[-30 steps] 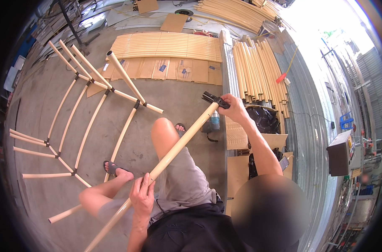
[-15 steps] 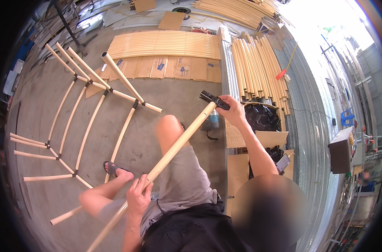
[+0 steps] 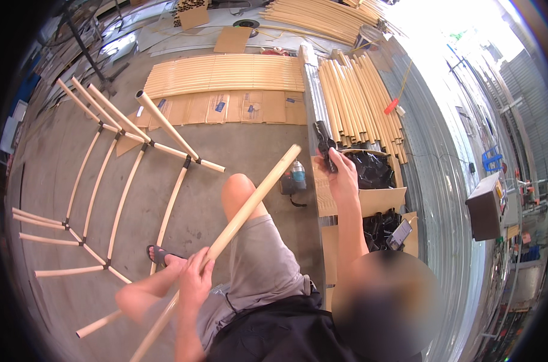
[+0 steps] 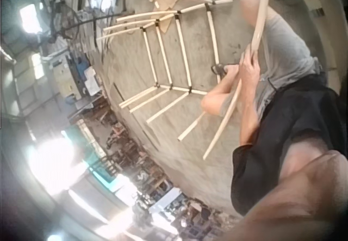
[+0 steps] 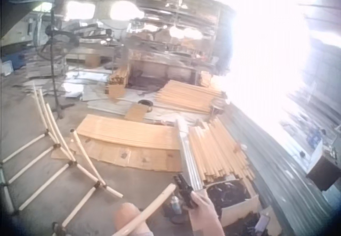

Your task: The person assembles a pipe frame structure by sliding poles into black plastic connectors and pressing them together by hand while sitting on the floor. They reach for additional pipes and connectors from boxes nearby.

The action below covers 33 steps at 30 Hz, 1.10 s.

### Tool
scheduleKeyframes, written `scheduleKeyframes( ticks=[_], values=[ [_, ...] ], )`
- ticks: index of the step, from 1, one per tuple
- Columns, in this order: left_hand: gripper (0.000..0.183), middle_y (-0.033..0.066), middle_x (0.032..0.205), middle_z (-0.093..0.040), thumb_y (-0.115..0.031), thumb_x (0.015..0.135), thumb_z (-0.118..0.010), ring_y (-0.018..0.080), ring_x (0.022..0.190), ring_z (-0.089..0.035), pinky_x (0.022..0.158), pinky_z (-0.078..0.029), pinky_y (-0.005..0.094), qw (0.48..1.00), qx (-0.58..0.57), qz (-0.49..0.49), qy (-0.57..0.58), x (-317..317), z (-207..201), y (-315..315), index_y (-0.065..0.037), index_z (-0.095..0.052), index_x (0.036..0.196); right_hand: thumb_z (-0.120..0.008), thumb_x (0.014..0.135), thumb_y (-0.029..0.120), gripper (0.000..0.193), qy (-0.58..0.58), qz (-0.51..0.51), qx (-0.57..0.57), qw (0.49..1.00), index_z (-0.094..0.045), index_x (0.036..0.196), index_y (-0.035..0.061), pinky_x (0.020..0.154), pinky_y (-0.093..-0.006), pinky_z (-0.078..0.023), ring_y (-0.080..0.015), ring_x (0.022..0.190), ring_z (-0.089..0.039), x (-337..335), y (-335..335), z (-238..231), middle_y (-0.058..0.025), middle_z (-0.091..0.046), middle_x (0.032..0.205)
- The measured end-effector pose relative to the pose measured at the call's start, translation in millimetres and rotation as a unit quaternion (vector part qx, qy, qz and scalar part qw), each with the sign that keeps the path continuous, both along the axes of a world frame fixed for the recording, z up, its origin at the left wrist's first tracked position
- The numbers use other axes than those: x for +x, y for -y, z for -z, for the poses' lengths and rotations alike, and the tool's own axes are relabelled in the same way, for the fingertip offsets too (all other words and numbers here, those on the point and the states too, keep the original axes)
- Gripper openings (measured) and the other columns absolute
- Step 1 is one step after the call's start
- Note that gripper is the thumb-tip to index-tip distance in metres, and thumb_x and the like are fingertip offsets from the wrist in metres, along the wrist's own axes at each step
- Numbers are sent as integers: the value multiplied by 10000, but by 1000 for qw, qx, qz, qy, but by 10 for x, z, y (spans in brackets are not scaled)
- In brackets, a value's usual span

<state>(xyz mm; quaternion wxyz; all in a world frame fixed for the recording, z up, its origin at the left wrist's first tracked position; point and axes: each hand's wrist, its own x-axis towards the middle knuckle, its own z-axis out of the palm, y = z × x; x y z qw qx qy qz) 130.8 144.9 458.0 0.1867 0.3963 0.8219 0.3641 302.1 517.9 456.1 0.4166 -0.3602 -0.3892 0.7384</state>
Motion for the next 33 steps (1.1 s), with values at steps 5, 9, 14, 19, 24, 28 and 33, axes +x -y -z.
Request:
scheduleKeyframes(
  ticks=[5,9,14,19,24,28,33],
  values=[
    [344,182,1065,-672,-207,909,-635,376,961,-641,816,-508,436,999,-32,18,33,-54,-79,-361,-23,-611,1199,-471,1032,289,414,-159,-232,-130,951,-529,1231,-69,653,-286,-508,-205,776,-628,-270,968,-376,-228,-644,1083],
    [379,224,1105,-655,-208,907,-635,403,1016,-625,866,-492,432,997,-42,5,61,-113,-12,-317,-6,-589,1225,-482,1023,316,435,-138,-320,-177,920,-518,1245,-57,568,-259,-427,-183,740,-598,-518,1489,-587,-229,-637,1079],
    [357,200,1117,-660,-202,921,-630,376,1011,-645,874,-505,421,998,31,-23,47,-50,34,-168,-24,-589,1228,-452,1033,303,399,-118,-358,-252,891,-507,1263,-17,592,-260,-435,-191,740,-593,-726,1875,-518,-209,-647,1083],
    [303,152,1081,-682,-167,976,-585,260,995,-671,883,-506,357,959,213,-113,149,-42,-156,-192,11,-589,1221,-431,1042,293,378,-109,-386,-270,875,-510,1260,-5,556,-243,-419,-185,707,-584,-804,2058,-392,-199,-666,1042],
    [296,134,1049,-689,-178,992,-572,196,985,-668,880,-512,326,939,252,-134,193,-6,-402,-181,34,-597,1197,-440,1044,315,406,-99,-413,-280,861,-538,1241,-26,607,-247,-453,-164,726,-596,-815,2099,-339,-155,-676,1049],
    [292,120,1035,-684,-168,996,-565,163,951,-662,870,-523,311,921,283,-143,228,28,-376,-157,47,-591,1192,-463,1039,324,423,-110,-423,-274,857,-546,1238,-39,650,-259,-488,-161,749,-610,-815,2108,-301,-130,-679,1048],
    [292,103,1025,-674,-155,1004,-553,126,900,-654,841,-548,292,910,288,-135,267,37,-438,-157,60,-574,1201,-476,1034,328,418,-109,-416,-287,856,-552,1226,-35,655,-266,-498,-169,745,-622,-809,2129,-313,-120,-682,1031]
  ],
)
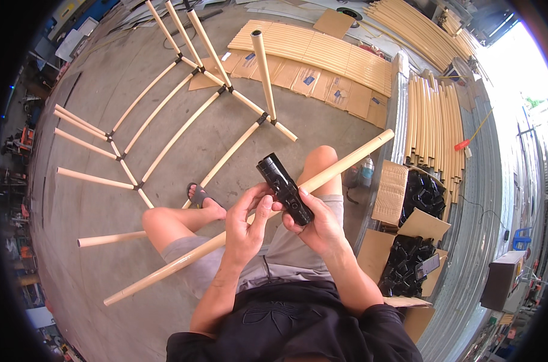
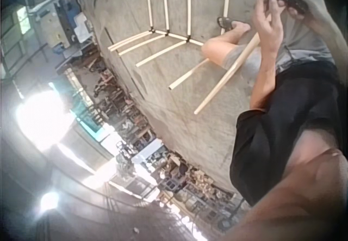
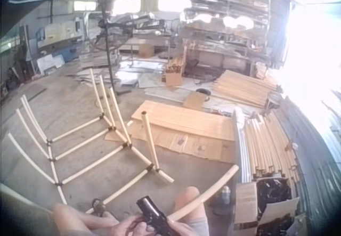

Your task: The person assembles a pipe frame structure by sliding poles into black plastic connectors and pressing them together by hand while sitting on the floor. They reach for additional pipes and connectors from boxes nearby.

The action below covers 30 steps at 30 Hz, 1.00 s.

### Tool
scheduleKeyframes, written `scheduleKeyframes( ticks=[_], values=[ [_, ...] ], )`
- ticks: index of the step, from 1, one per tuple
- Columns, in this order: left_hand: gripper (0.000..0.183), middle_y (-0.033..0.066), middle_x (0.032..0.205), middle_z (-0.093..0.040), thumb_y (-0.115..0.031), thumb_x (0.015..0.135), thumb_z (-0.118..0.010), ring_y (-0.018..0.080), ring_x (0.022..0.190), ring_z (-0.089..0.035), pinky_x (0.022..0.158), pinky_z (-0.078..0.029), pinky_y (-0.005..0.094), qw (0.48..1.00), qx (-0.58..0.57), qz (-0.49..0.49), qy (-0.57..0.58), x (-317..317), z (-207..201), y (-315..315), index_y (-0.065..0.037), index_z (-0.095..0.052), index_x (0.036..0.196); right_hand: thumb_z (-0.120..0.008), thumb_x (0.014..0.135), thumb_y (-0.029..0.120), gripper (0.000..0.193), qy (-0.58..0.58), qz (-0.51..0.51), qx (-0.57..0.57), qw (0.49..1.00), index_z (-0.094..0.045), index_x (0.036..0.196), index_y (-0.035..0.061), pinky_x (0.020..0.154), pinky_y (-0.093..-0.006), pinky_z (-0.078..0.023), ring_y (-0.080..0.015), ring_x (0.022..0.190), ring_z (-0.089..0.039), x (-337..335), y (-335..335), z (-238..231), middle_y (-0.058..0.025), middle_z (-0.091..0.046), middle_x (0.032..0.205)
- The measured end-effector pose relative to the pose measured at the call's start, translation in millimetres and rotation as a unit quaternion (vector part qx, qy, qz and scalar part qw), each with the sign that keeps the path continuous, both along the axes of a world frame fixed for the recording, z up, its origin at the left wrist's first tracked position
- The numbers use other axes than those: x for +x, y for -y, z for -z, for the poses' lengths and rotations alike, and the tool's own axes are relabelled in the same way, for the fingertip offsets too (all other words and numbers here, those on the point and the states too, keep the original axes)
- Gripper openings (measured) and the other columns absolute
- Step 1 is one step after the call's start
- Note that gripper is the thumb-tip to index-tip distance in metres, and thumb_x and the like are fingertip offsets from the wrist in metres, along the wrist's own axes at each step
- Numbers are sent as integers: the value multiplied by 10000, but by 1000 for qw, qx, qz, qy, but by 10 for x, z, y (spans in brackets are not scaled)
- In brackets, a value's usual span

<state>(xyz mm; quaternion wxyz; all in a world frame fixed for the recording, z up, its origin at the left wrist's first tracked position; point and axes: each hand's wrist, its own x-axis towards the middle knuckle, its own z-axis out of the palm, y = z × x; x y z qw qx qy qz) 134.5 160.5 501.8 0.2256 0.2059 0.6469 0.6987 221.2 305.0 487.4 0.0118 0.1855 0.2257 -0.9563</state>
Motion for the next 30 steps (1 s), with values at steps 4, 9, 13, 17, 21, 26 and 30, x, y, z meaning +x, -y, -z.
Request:
scheduleKeyframes(
  ticks=[4,9,13,17,21,26,30],
  values=[
    [292,99,1014,-671,-156,1004,-554,116,881,-652,830,-554,284,1000,0,1,15,1,-51,-17,61,-572,1199,-474,1034,333,420,-3,1,-2,1000,-553,1223,-34,653,-269,-497,-171,739,-627,11,-2,17,-118,-683,1025],
    [296,97,1023,-668,-156,1002,-560,113,877,-651,820,-548,278,1000,-5,5,18,8,-29,-40,56,-567,1208,-466,1037,334,421,-7,0,-8,1000,-553,1221,-35,660,-266,-491,-165,754,-621,32,-11,-6,-119,-683,1023],
    [327,108,1062,-661,-144,983,-592,129,903,-657,824,-539,279,1000,3,-10,8,9,-20,-23,48,-545,1244,-453,1043,331,418,6,-4,2,1000,-551,1219,-35,664,-262,-484,-159,766,-617,6,20,-54,-119,-683,1018],
    [348,119,1099,-655,-114,946,-647,156,932,-666,860,-521,291,998,44,-38,35,60,24,-44,38,-538,1239,-455,1046,293,383,4,24,126,992,-562,1205,-38,636,-249,-454,-136,750,-611,7,100,-50,-104,-674,983],
    [272,108,1043,-674,-85,919,-681,162,934,-666,865,-506,286,997,15,-81,-5,83,84,6,37,-580,1140,-482,1038,226,331,-14,32,322,946,-562,1200,-52,605,-226,-412,-102,758,-613,27,171,-7,-93,-667,977],
    [184,86,972,-689,-45,903,-690,153,930,-662,848,-503,278,994,52,-85,39,65,87,78,42,-616,1046,-550,992,140,365,-14,33,396,918,-503,1312,-30,721,-242,-473,-104,818,-626,54,241,-59,-86,-661,1002],
    [180,90,984,-686,-27,896,-684,147,925,-660,847,-505,277,995,42,-87,27,63,102,129,44,-618,1049,-566,960,68,463,-29,30,378,925,-424,1394,-4,803,-268,-496,-128,884,-643,44,254,-178,-84,-656,1025]
  ],
)
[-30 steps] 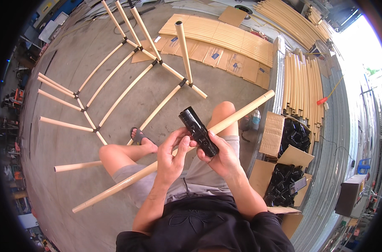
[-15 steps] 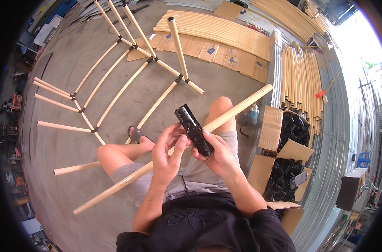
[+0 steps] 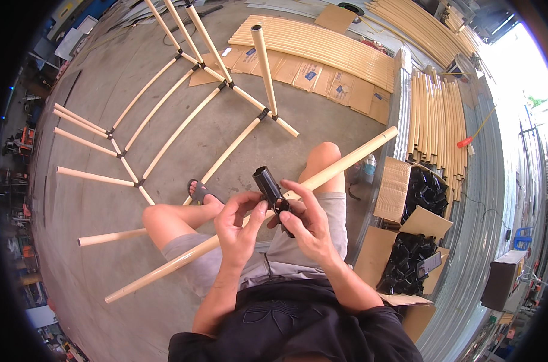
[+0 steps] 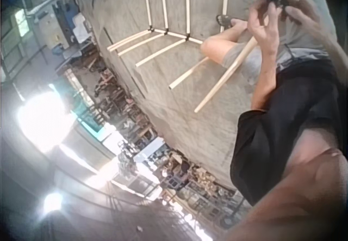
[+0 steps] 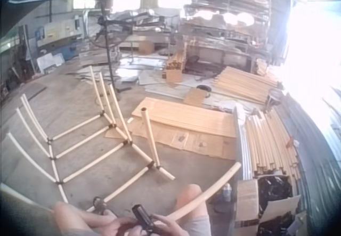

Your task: The person assembles a pipe frame structure by sliding poles into black plastic connectors and pressing them together by hand while sitting on the floor. They reach for additional pipes and connectors from boxes nearby.

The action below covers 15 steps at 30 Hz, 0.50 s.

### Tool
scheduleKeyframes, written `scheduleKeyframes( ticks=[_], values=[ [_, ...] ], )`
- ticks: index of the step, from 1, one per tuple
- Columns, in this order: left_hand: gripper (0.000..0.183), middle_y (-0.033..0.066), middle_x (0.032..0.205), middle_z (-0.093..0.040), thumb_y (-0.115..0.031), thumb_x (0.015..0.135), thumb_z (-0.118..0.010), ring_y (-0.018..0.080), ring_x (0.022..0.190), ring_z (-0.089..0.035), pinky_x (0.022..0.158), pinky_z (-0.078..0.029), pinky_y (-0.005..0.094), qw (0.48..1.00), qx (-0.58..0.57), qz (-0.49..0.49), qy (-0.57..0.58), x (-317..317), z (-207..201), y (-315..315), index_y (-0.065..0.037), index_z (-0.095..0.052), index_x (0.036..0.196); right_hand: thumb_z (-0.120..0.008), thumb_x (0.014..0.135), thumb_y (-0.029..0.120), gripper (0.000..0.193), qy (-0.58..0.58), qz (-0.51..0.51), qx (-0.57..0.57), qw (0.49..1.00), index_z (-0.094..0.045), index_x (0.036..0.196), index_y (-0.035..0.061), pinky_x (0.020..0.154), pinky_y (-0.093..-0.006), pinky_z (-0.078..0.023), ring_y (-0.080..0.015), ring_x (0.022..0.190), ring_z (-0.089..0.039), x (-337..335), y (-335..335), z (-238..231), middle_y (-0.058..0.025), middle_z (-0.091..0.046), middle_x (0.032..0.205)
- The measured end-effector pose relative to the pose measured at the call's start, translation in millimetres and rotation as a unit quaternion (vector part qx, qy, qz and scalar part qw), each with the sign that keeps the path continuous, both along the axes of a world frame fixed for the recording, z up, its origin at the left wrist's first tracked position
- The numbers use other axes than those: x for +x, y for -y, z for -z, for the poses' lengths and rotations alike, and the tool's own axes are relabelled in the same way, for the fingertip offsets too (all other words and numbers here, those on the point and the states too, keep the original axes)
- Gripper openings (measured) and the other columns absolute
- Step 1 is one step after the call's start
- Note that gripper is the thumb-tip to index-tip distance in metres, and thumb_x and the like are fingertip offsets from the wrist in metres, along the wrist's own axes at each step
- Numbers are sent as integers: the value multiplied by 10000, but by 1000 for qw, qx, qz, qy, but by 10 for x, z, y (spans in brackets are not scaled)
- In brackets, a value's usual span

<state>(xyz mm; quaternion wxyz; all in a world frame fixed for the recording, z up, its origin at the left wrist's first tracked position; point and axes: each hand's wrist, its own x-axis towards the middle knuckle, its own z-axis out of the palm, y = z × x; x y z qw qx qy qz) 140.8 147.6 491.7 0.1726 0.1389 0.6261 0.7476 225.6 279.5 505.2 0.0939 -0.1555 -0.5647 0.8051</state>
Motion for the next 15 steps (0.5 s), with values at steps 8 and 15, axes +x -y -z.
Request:
scheduleKeyframes(
  ticks=[8,15],
  values=[
    [171,86,941,-699,2,868,-688,135,869,-663,800,-513,268,994,-68,-3,-88,-52,-128,56,32,-642,1030,-548,981,92,394,-32,4,-19,999,-458,1350,-12,630,-217,-448,-119,870,-658,-54,28,80,-83,-664,1043],
    [186,24,964,-695,5,863,-689,94,957,-622,769,-439,271,964,-151,5,-220,-82,-214,83,-11,-658,1046,-509,1024,183,340,-2,42,-28,999,-502,1295,-22,600,-208,-441,-120,820,-668,-94,86,117,-74,-680,1025]
  ],
)
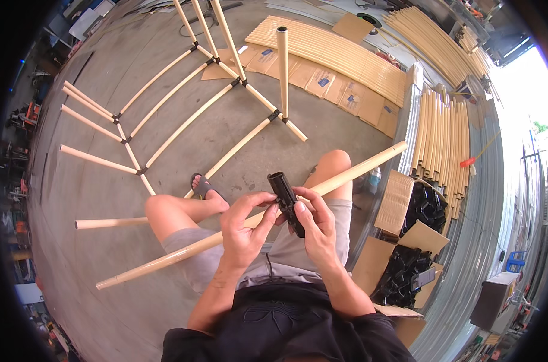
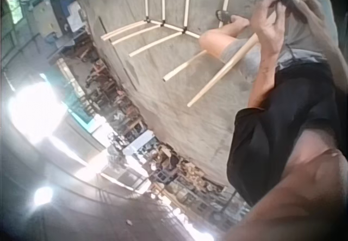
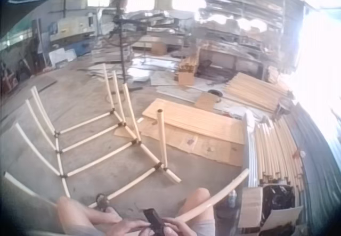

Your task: The person assembles a pipe frame structure by sliding poles into black plastic connectors and pressing them together by hand while sitting on the floor. They reach for additional pipes and connectors from boxes nearby.

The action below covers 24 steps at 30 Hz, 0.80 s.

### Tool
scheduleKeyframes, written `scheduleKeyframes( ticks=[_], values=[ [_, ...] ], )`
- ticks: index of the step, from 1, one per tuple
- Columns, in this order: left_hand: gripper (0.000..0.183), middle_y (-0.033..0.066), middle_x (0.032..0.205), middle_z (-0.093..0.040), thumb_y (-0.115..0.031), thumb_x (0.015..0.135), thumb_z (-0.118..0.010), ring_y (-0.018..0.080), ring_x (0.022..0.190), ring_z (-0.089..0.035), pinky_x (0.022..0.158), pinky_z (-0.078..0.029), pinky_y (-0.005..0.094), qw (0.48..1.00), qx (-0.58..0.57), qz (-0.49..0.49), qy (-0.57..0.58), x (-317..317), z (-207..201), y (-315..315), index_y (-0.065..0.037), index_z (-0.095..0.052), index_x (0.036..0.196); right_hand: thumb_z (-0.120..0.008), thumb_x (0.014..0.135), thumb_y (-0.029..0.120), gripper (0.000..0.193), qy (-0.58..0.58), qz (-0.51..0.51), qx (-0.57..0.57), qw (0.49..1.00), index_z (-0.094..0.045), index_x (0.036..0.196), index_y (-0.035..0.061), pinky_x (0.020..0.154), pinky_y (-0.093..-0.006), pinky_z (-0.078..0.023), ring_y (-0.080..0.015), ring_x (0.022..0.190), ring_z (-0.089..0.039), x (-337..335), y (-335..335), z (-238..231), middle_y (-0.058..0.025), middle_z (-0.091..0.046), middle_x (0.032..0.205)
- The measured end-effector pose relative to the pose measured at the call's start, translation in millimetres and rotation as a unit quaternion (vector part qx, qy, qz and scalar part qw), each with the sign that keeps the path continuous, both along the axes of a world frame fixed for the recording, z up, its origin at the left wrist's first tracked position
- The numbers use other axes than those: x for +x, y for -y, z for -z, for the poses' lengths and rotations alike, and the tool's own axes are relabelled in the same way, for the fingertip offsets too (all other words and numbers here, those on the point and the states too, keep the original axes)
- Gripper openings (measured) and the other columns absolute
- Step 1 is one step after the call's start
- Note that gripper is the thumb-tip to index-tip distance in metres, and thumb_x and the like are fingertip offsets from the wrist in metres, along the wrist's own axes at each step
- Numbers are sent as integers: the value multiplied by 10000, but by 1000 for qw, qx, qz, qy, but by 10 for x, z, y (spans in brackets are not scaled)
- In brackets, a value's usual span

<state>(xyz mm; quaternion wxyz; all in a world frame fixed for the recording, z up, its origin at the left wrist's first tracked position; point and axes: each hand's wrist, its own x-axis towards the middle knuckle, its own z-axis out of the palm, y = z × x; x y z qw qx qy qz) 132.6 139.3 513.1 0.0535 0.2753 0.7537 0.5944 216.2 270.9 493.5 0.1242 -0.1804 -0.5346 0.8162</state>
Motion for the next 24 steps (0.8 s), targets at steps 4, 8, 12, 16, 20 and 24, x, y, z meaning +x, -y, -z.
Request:
scheduleKeyframes(
  ticks=[4,8,12,16,20,24],
  values=[
    [179,60,1038,-677,15,865,-680,126,969,-623,826,-467,277,994,80,20,65,1,115,12,7,-655,1042,-508,1025,186,341,-3,3,-4,1000,-511,1291,-28,616,-206,-444,-120,832,-667,0,12,29,-73,-678,1030],
    [221,102,1143,-642,-7,865,-695,152,980,-624,881,-486,275,968,158,-19,193,64,79,-8,34,-646,1077,-508,1026,182,340,2,3,-11,1000,-513,1293,-29,625,-207,-444,-105,839,-655,-13,13,-9,-71,-676,1040],
    [274,85,1037,-682,-77,847,-750,131,918,-651,843,-506,263,974,85,17,208,52,100,-75,45,-663,1076,-521,1022,171,350,-5,-6,45,999,-503,1310,-27,687,-209,-463,-85,885,-624,-7,30,116,-67,-672,1064],
    [286,75,931,-720,-107,827,-773,115,868,-675,819,-521,260,965,55,20,254,-3,74,-110,47,-687,1053,-530,1013,130,343,13,37,24,999,-512,1311,-37,828,-235,-468,-104,973,-597,-39,75,125,-75,-660,1097],
    [266,94,946,-733,-90,834,-743,135,896,-689,809,-528,269,976,23,-3,217,29,68,-131,53,-682,1050,-558,995,104,349,30,25,35,999,-524,1308,-48,897,-264,-464,-132,1022,-593,-21,1,166,-86,-644,1137],
    [239,82,880,-729,-85,830,-741,110,839,-681,767,-536,268,972,50,9,228,-4,-32,-200,50,-682,1018,-613,967,104,329,23,-9,84,996,-573,1267,-26,874,-255,-473,-118,1015,-593,-61,-270,53,-64,-643,1121]
  ],
)
